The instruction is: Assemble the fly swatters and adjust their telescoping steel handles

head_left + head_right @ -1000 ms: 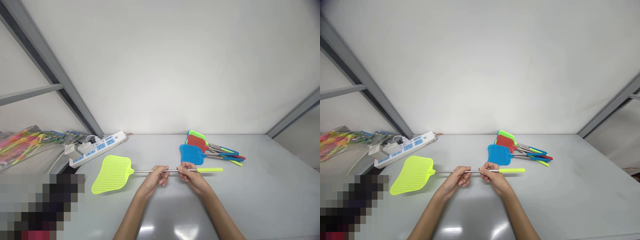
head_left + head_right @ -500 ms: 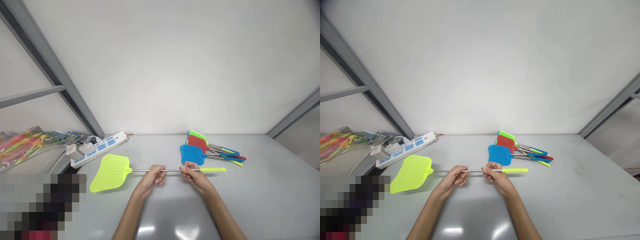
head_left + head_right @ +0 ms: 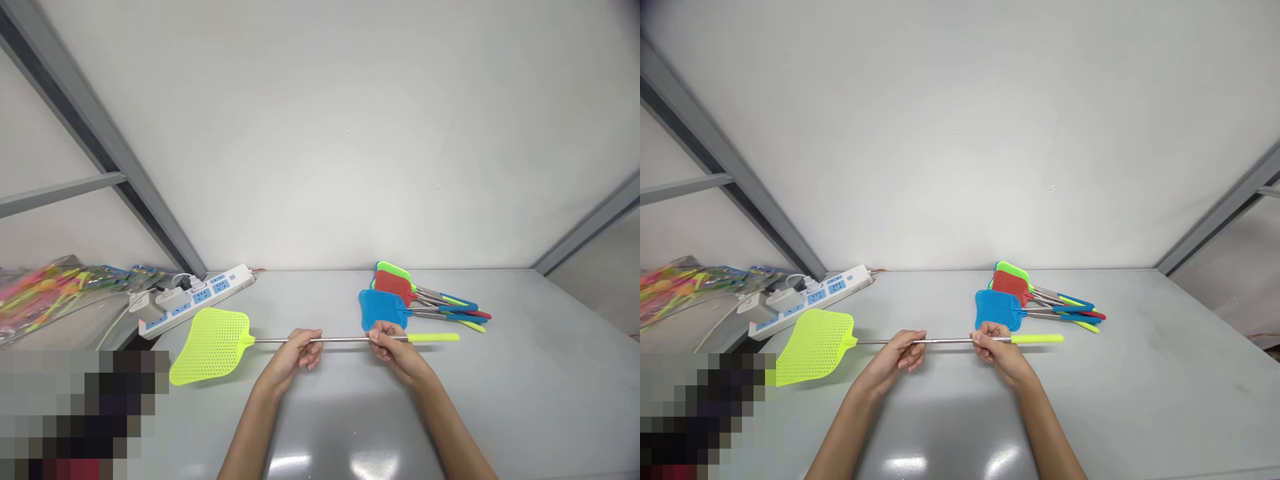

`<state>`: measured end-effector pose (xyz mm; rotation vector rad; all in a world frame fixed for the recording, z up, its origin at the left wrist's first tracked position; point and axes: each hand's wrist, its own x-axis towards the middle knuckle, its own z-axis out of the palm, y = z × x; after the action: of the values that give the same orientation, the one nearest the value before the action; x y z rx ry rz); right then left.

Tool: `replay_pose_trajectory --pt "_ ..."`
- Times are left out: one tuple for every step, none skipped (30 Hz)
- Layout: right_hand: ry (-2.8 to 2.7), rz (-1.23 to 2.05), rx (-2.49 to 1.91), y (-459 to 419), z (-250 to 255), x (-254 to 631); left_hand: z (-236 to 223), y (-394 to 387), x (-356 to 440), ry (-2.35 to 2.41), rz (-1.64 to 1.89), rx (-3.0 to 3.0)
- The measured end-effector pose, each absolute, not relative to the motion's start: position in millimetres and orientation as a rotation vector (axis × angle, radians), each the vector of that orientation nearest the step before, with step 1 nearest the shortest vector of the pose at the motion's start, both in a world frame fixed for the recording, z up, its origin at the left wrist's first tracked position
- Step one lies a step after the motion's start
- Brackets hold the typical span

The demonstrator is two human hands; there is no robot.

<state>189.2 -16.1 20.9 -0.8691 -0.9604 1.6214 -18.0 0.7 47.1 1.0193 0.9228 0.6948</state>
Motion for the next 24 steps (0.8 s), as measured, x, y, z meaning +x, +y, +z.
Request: replay_pose_trajectory --pt "-0.960 1.619 -0.874 -16.2 21.0 189.8 46.6 0.9 -17.9 0.922 0.694 1.017" --pt "-0.958 1.618 -0.878 -16.4 21.2 190.4 45.5 1.0 -17.5 0.919 0.694 1.013" --pt "-0.958 1.618 -0.881 -16.7 21.3 190.9 43.8 0.9 -16.5 0.914 0.697 1.005" --pt "-0.956 1.618 -0.886 -17.1 21.4 191.5 41.6 0.6 -15.1 0.907 0.703 0.992" --pt "-0.952 1.619 -0.890 -17.6 21.4 191.9 39.0 0.0 -13.0 0.899 0.715 0.969" --pt "-0.945 1.625 -0.893 -18.2 21.4 192.1 36.2 -0.8 -10.4 0.893 0.731 0.937" --pt "-0.933 1.634 -0.893 -18.8 21.2 192.1 33.3 -1.8 -7.5 0.889 0.748 0.896" --pt "-0.917 1.647 -0.889 -19.4 20.9 191.7 30.5 -2.8 -4.5 0.888 0.762 0.851" --pt "-0.896 1.663 -0.877 -19.8 20.5 191.0 28.1 -3.9 -1.6 0.884 0.772 0.813" --pt "-0.874 1.684 -0.861 -20.1 19.9 189.8 26.1 -4.8 0.9 0.878 0.781 0.786" --pt "-0.855 1.705 -0.844 -20.4 19.1 188.5 24.6 -5.5 2.8 0.868 0.789 0.775" --pt "-0.841 1.723 -0.830 -20.5 18.3 186.9 23.6 -6.1 4.1 0.856 0.799 0.779" --pt "-0.833 1.741 -0.822 -20.5 17.5 185.4 23.1 -6.4 4.7 0.844 0.811 0.794" --pt "-0.831 1.761 -0.821 -20.6 16.8 184.0 22.9 -6.5 4.9 0.836 0.822 0.815" --pt "-0.832 1.782 -0.827 -20.7 16.4 182.8 22.9 -6.6 4.7 0.834 0.828 0.841" --pt "-0.834 1.804 -0.836 -20.8 16.2 182.0 23.0 -6.6 4.4 0.838 0.829 0.870" --pt "-0.836 1.826 -0.844 -21.1 16.4 181.4 23.1 -6.6 4.1 0.847 0.824 0.901" --pt "-0.838 1.847 -0.851 -21.5 16.9 181.1 23.3 -6.7 3.9 0.859 0.813 0.934" --pt "-0.842 1.863 -0.855 -22.0 17.6 180.9 23.3 -6.9 3.9 0.870 0.800 0.968" --pt "-0.849 1.875 -0.855 -22.5 18.4 180.8 23.3 -7.2 4.2 0.882 0.790 1.001" --pt "-0.857 1.883 -0.853 -23.1 19.3 180.6 23.3 -7.6 4.6 0.895 0.785 1.030" --pt "-0.868 1.888 -0.850 -23.6 20.2 180.3 23.2 -8.0 5.0 0.908 0.785 1.054" --pt "-0.879 1.889 -0.848 -24.1 20.8 179.9 23.3 -8.4 5.6 0.922 0.787 1.071" --pt "-0.891 1.888 -0.847 -24.5 21.2 179.4 23.4 -8.8 6.1 0.933 0.787 1.083"
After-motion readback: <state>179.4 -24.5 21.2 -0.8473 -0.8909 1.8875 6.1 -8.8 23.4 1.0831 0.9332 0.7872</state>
